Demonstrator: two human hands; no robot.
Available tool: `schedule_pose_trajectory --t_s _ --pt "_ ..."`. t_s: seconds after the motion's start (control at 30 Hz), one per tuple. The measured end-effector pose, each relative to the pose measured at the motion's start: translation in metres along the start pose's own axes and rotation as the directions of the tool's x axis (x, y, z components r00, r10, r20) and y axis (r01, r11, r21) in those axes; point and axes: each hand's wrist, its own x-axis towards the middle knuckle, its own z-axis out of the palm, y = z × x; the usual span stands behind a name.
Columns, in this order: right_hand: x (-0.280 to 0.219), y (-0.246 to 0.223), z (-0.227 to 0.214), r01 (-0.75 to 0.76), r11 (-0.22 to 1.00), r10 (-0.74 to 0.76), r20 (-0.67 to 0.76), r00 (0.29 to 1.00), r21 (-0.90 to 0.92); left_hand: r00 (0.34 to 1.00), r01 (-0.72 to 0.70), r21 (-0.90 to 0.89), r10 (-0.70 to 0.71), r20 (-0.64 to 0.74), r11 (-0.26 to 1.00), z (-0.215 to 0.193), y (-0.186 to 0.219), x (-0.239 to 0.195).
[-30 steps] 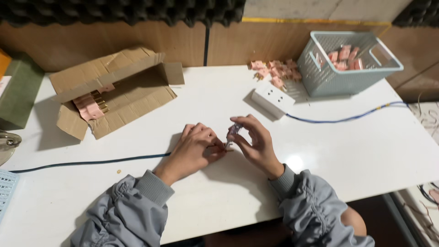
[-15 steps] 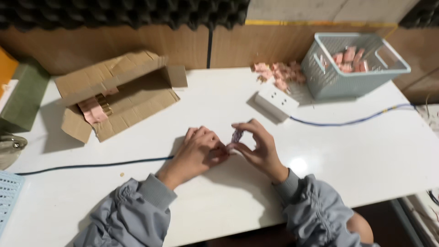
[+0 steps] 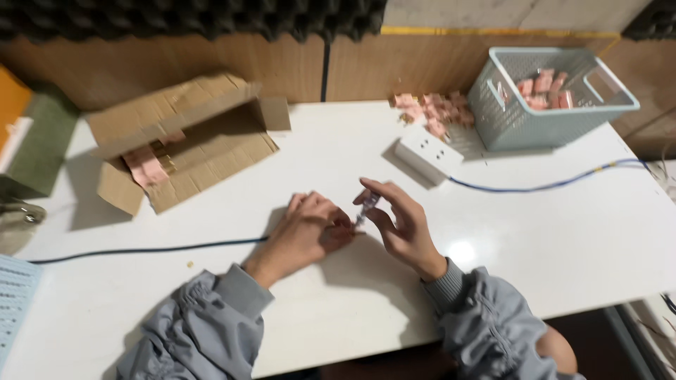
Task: The person assembles a power plug by inserting wires into the plug base, securing them with a screwdriver, and closing the plug casing.
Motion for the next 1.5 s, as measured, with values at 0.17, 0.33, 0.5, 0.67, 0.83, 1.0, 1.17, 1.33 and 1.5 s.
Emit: schedule_pose_trajectory --t_s 0.17,0.33,0.5,0.67,0.83,1.0,1.17,1.33,1.5 --pt "-0.002 0.004 -0.003 -0.019 1.000 0.019 -0.017 1.000 -0.007 1.000 0.010 -0.011 -0.010 -0.008 1.000 0.001 0.003 -0.002" --pt "0.003 -0.006 -0.008 -0.072 0.997 0.072 0.000 0.997 0.040 0.999 0.010 -0.019 -0.010 -0.032 1.000 -0.009 0.013 -0.002" --pt "0.001 0.001 -0.015 -0.153 0.987 0.154 -0.027 0.988 0.050 0.999 -0.016 -0.016 0.015 -0.052 1.000 -0.005 0.007 -0.004" --pt "0.004 0.034 -0.063 -0.240 0.966 0.257 -0.395 0.882 0.092 0.987 -0.054 -0.042 0.047 -0.156 0.998 -0.013 -0.008 -0.006" --pt "-0.021 0.073 -0.081 -0.305 0.947 0.314 -0.459 0.831 0.095 0.862 -0.067 -0.079 0.018 -0.507 0.995 -0.026 -0.046 -0.001" --pt "-0.030 0.064 -0.077 -0.453 0.892 0.429 -0.357 0.830 0.020 0.568 0.075 -0.083 -0.111 -0.815 0.994 -0.037 -0.050 -0.020" --pt "-0.044 0.085 -0.083 -0.508 0.817 0.429 -0.301 0.852 -0.274 0.521 0.002 0.112 0.095 -0.848 0.994 0.001 -0.022 -0.033" --pt "-0.035 0.102 -0.084 -0.477 0.771 0.425 -0.217 0.879 -0.422 0.638 -0.035 0.223 0.193 -0.745 0.974 0.010 -0.012 -0.034" --pt "-0.046 0.108 -0.086 -0.472 0.722 0.466 -0.149 0.872 -0.506 0.691 0.170 0.073 -0.066 -0.720 0.983 -0.008 -0.023 -0.048"
